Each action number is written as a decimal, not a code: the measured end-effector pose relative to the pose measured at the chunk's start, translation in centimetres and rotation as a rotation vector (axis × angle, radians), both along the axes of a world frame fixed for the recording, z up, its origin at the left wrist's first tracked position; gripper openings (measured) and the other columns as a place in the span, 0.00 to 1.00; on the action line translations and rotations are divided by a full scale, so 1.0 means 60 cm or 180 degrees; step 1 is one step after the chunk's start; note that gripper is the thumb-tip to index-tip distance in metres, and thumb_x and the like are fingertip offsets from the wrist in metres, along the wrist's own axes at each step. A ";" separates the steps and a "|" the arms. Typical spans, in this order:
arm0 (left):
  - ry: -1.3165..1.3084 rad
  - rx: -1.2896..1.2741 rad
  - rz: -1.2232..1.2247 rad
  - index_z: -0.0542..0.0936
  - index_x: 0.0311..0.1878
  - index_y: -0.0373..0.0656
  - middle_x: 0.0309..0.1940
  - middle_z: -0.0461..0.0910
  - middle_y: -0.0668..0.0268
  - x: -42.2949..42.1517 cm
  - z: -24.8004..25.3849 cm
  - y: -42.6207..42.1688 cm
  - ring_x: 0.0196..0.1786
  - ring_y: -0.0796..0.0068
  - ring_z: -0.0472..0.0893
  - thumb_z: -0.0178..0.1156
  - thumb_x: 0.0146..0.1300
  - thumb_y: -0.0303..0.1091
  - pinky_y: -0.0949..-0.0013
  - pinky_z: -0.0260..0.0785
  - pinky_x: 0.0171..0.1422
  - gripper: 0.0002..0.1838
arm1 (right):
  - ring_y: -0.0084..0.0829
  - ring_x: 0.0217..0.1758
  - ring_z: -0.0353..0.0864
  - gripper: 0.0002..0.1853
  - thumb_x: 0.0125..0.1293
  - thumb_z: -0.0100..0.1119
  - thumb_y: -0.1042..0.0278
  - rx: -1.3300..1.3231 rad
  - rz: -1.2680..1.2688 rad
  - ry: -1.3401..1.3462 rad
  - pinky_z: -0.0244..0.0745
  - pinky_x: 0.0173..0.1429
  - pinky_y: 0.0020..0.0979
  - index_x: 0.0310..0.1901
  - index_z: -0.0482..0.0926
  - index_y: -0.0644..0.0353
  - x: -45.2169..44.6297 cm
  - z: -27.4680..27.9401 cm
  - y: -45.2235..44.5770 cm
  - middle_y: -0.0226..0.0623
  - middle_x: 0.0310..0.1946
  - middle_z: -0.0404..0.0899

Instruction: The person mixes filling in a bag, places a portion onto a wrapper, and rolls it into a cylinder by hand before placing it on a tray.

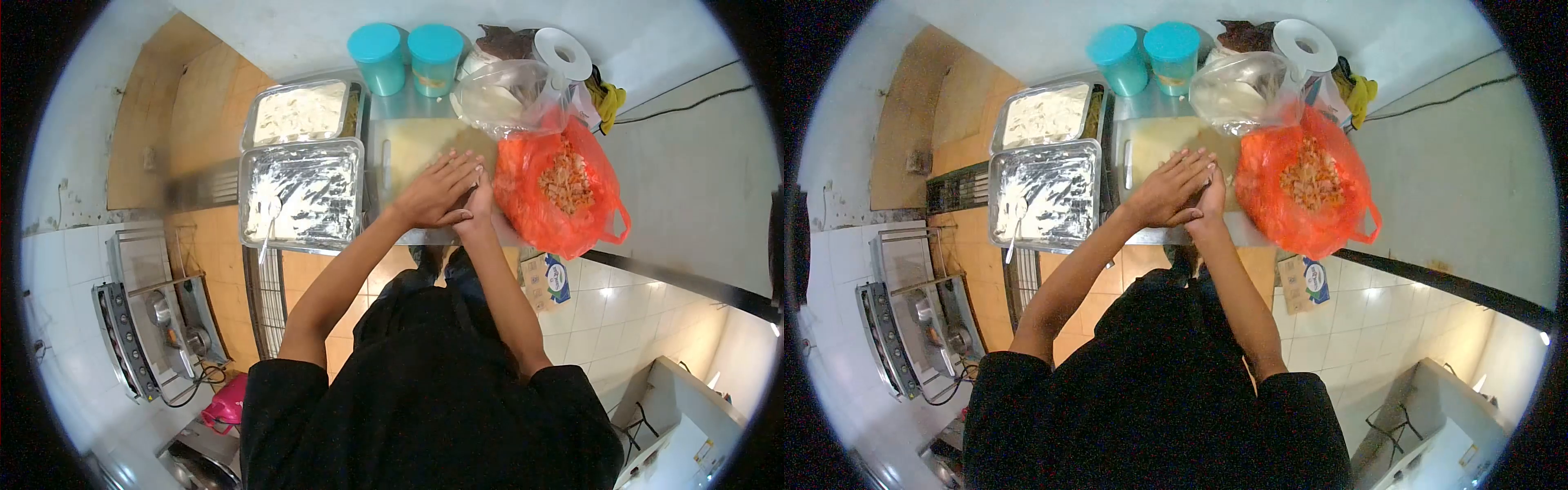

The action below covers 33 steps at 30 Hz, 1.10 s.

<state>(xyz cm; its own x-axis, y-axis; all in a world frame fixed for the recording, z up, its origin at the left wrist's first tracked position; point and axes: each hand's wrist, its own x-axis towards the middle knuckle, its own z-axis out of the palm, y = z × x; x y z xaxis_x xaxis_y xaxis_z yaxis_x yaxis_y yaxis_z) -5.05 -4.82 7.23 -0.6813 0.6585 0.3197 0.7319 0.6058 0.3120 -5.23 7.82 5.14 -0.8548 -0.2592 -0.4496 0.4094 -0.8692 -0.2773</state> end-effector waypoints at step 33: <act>-0.3107 0.8656 0.0400 0.68 0.68 0.39 0.68 0.73 0.58 -0.024 -0.129 0.043 0.73 0.56 0.70 0.51 0.73 0.27 0.52 0.63 0.78 0.21 | 0.39 0.67 0.72 0.32 0.76 0.44 0.42 0.1456 0.1214 -0.0143 0.68 0.69 0.41 0.71 0.64 0.57 -0.036 0.092 0.035 0.39 0.66 0.72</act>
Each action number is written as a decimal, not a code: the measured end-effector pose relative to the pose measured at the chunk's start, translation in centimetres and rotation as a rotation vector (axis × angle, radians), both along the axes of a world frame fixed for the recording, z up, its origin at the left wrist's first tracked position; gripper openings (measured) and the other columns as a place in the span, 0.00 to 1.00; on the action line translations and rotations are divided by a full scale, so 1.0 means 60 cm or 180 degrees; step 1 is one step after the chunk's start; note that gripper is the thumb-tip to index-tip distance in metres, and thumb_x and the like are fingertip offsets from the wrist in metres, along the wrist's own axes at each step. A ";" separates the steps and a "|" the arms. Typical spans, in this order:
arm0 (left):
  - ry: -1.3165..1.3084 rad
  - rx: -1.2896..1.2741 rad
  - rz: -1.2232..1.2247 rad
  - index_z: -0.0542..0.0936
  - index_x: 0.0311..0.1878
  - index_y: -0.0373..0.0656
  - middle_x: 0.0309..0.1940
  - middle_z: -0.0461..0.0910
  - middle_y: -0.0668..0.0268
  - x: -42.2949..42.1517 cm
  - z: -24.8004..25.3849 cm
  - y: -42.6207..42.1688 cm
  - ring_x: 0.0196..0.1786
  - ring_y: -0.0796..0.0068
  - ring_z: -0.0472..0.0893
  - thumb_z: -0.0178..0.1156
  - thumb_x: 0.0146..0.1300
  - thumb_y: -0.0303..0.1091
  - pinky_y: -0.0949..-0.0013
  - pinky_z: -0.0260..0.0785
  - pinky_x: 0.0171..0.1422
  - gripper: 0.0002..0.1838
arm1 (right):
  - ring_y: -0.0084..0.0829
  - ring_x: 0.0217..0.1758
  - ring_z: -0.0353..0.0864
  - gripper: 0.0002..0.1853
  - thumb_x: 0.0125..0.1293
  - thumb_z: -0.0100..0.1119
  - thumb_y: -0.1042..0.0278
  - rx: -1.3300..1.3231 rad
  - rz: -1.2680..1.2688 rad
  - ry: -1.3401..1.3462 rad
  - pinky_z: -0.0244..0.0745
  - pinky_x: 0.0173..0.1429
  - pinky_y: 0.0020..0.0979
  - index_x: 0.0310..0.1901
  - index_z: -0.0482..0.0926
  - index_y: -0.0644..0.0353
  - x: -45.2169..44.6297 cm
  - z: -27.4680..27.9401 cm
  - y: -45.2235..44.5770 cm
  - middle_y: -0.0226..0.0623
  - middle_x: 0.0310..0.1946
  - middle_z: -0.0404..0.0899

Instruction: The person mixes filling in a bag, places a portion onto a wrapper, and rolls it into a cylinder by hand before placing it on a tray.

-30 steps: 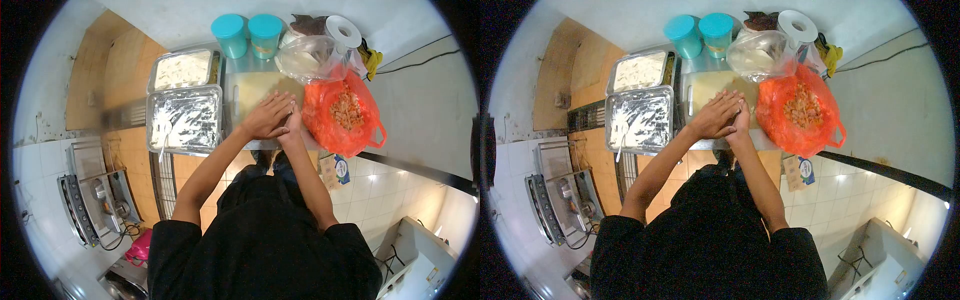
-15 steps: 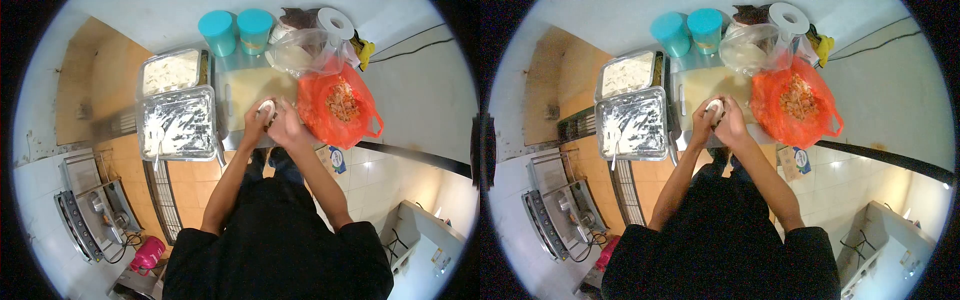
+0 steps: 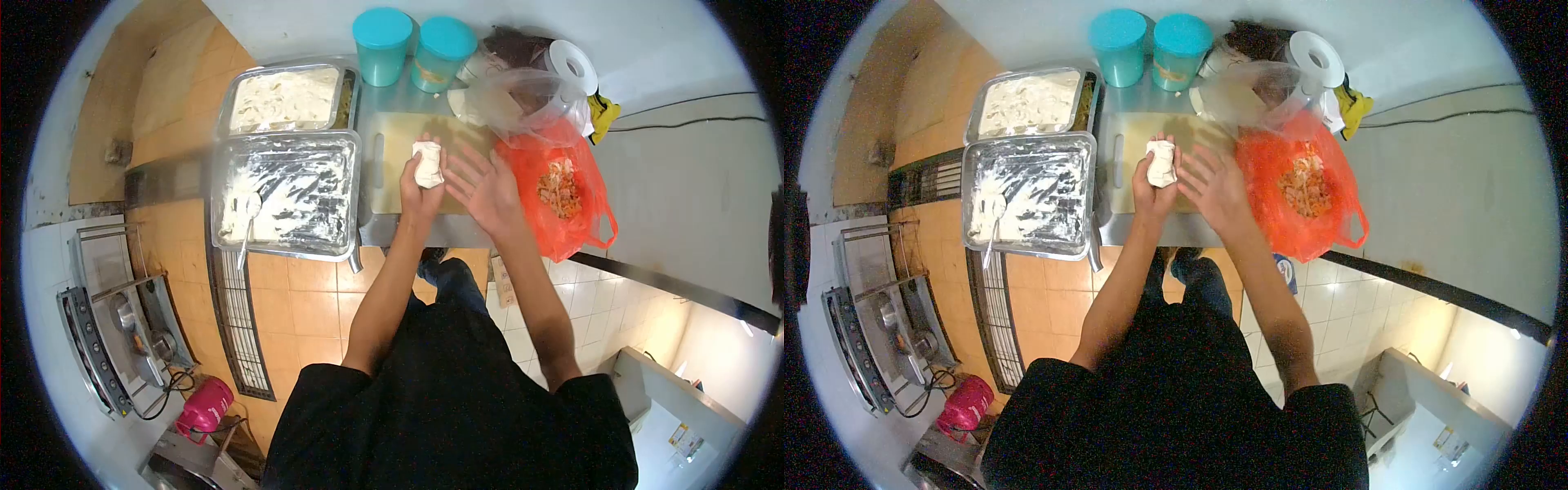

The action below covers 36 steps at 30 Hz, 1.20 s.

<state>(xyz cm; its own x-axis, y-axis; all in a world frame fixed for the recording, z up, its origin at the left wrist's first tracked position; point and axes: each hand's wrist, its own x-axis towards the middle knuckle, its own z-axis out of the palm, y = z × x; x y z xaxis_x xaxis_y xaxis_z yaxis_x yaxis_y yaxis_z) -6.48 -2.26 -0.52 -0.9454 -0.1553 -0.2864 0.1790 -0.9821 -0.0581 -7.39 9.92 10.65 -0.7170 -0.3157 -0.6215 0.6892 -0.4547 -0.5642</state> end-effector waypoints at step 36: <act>0.0161 -0.0849 -0.0133 0.57 0.76 0.45 0.75 0.62 0.60 0.037 0.062 0.006 0.77 0.55 0.64 0.49 0.75 0.27 0.51 0.60 0.80 0.28 | 0.58 0.74 0.60 0.32 0.76 0.41 0.39 0.4266 0.0673 0.4471 0.52 0.76 0.55 0.71 0.72 0.51 0.106 -0.068 -0.013 0.54 0.72 0.62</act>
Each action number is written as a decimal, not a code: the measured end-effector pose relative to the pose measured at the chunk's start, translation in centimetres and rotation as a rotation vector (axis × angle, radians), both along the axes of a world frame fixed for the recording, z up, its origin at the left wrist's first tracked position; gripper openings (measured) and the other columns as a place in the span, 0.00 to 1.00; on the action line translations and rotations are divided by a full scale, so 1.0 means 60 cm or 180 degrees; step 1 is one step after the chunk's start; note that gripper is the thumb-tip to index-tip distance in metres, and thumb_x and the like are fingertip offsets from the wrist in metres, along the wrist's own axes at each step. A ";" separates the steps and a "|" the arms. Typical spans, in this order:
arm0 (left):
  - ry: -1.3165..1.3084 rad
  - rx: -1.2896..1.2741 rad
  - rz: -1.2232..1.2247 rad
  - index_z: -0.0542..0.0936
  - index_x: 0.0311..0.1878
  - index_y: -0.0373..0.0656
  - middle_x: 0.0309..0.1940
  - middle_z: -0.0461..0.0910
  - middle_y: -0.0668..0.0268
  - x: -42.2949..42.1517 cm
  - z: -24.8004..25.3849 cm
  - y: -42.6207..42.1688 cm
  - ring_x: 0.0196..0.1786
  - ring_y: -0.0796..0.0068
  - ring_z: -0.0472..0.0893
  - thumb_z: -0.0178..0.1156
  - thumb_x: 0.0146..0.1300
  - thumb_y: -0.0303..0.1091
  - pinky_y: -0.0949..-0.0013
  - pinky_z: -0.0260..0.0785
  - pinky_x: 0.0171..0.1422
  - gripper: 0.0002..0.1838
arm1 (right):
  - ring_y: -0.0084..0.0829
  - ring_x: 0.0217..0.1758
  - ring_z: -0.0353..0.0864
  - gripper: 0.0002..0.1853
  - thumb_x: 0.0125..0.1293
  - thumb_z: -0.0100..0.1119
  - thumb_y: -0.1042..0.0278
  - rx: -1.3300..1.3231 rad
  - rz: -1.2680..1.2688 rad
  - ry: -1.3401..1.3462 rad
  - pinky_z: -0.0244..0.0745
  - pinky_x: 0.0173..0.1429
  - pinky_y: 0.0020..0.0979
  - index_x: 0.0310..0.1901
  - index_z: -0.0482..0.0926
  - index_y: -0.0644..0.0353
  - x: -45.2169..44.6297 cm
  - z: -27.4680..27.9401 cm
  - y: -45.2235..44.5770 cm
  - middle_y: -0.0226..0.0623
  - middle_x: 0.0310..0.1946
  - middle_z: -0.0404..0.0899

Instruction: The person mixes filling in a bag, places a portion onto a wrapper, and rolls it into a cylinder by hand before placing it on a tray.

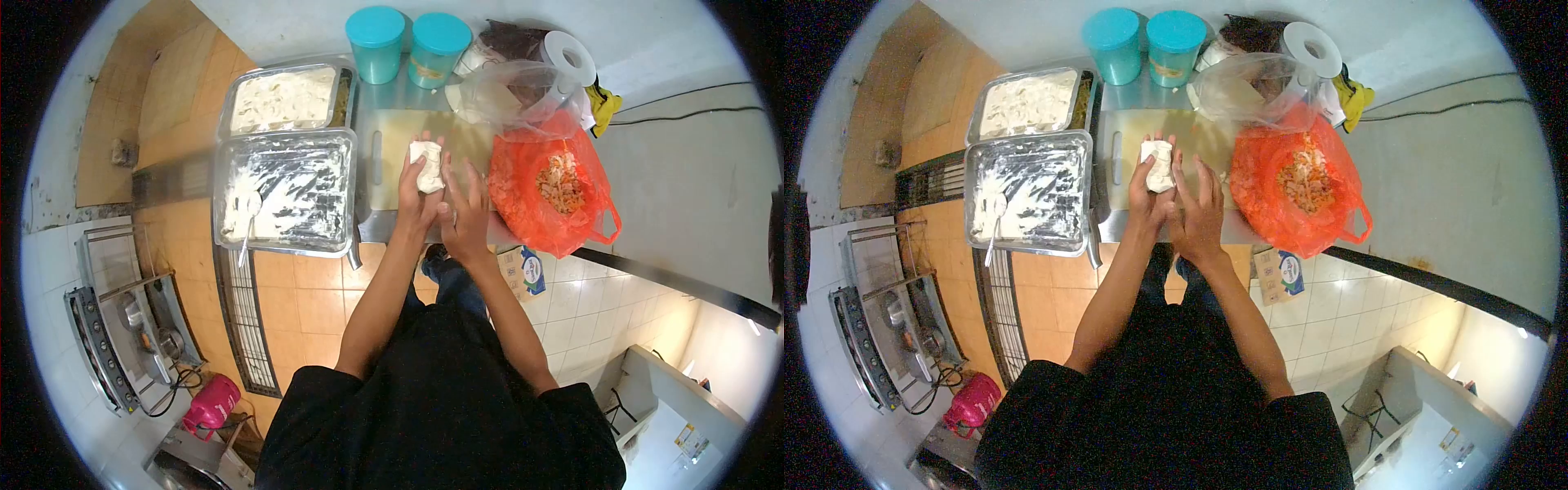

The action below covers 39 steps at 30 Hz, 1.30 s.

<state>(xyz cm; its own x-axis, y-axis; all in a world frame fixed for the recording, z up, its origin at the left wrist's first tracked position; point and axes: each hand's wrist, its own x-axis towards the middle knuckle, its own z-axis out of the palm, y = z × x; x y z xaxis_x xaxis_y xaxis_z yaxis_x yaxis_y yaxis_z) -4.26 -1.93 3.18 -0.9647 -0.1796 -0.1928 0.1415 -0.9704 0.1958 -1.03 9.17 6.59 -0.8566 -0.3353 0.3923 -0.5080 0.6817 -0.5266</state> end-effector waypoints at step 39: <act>-0.1547 0.0213 -0.0281 0.72 0.66 0.43 0.67 0.73 0.59 0.495 -0.305 -0.001 0.73 0.56 0.70 0.49 0.77 0.41 0.55 0.63 0.77 0.20 | 0.22 0.45 0.81 0.14 0.74 0.59 0.52 -0.2840 -0.0878 -0.4944 0.72 0.50 0.30 0.46 0.84 0.54 0.284 -0.335 0.065 0.24 0.40 0.84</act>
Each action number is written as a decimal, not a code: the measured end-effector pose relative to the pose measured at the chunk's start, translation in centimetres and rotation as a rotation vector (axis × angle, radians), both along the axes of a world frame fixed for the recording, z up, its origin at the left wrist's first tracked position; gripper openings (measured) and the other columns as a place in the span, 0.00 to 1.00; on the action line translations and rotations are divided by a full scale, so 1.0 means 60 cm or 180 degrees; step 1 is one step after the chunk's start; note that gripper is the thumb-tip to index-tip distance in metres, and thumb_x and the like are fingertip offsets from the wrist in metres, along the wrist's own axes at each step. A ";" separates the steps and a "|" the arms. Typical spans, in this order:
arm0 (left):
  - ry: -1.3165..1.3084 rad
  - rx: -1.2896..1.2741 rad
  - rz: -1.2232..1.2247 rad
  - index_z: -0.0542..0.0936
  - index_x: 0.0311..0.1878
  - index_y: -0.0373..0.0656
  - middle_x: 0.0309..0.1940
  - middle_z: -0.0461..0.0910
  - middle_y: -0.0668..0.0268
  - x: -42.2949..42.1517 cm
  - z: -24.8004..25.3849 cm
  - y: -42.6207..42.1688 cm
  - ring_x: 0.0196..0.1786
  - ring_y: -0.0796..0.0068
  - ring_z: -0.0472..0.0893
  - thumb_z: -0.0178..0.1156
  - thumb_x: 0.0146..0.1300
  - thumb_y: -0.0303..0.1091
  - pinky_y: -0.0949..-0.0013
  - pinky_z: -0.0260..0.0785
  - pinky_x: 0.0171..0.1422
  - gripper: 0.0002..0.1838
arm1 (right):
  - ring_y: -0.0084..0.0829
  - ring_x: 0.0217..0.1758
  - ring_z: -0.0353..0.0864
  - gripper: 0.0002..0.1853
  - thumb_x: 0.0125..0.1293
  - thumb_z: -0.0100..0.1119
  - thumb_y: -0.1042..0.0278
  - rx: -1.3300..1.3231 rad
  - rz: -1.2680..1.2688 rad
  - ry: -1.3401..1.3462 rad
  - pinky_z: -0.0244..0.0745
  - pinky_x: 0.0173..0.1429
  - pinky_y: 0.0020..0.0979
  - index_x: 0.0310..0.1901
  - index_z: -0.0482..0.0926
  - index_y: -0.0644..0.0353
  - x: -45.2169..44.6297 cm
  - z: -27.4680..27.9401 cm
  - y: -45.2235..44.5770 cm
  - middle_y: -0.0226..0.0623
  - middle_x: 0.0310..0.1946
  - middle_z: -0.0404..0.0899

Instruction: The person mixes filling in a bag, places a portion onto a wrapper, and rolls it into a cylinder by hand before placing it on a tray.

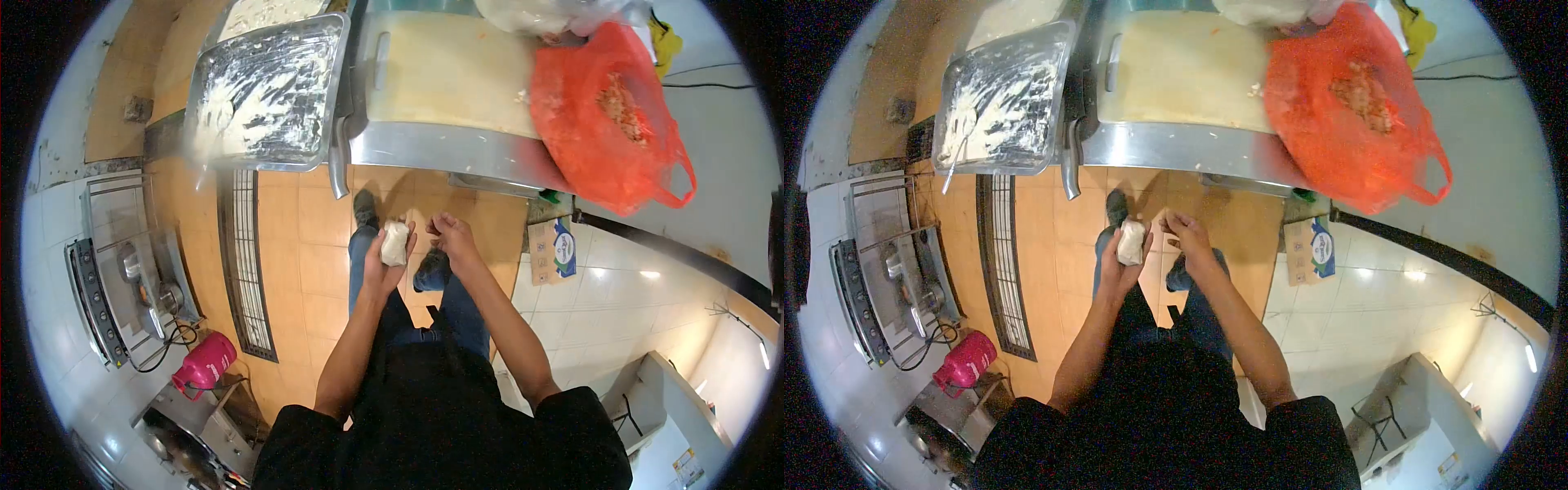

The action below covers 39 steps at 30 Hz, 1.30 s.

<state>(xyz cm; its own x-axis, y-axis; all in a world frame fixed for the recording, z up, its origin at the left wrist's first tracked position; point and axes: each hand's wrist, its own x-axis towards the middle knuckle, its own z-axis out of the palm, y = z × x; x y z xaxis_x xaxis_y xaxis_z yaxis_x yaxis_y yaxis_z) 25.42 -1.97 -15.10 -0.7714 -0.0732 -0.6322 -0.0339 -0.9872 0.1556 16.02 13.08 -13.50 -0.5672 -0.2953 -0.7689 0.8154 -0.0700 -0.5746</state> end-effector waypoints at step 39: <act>0.1591 -0.0439 0.0434 0.73 0.61 0.36 0.54 0.81 0.56 -0.450 -0.608 -0.316 0.56 0.59 0.83 0.54 0.74 0.30 0.57 0.80 0.60 0.16 | 0.28 0.49 0.81 0.21 0.78 0.48 0.48 0.0061 0.1482 0.2299 0.75 0.57 0.35 0.61 0.76 0.52 -0.430 -0.609 -0.368 0.31 0.49 0.81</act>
<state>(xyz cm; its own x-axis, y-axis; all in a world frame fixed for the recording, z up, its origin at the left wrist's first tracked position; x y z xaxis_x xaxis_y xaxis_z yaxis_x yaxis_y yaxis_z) -1.55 -20.92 -51.61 -0.9536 -0.2502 -0.1675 0.2048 -0.9467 0.2485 -9.76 -9.02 -50.05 -0.7438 -0.6099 -0.2733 0.1926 0.1960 -0.9615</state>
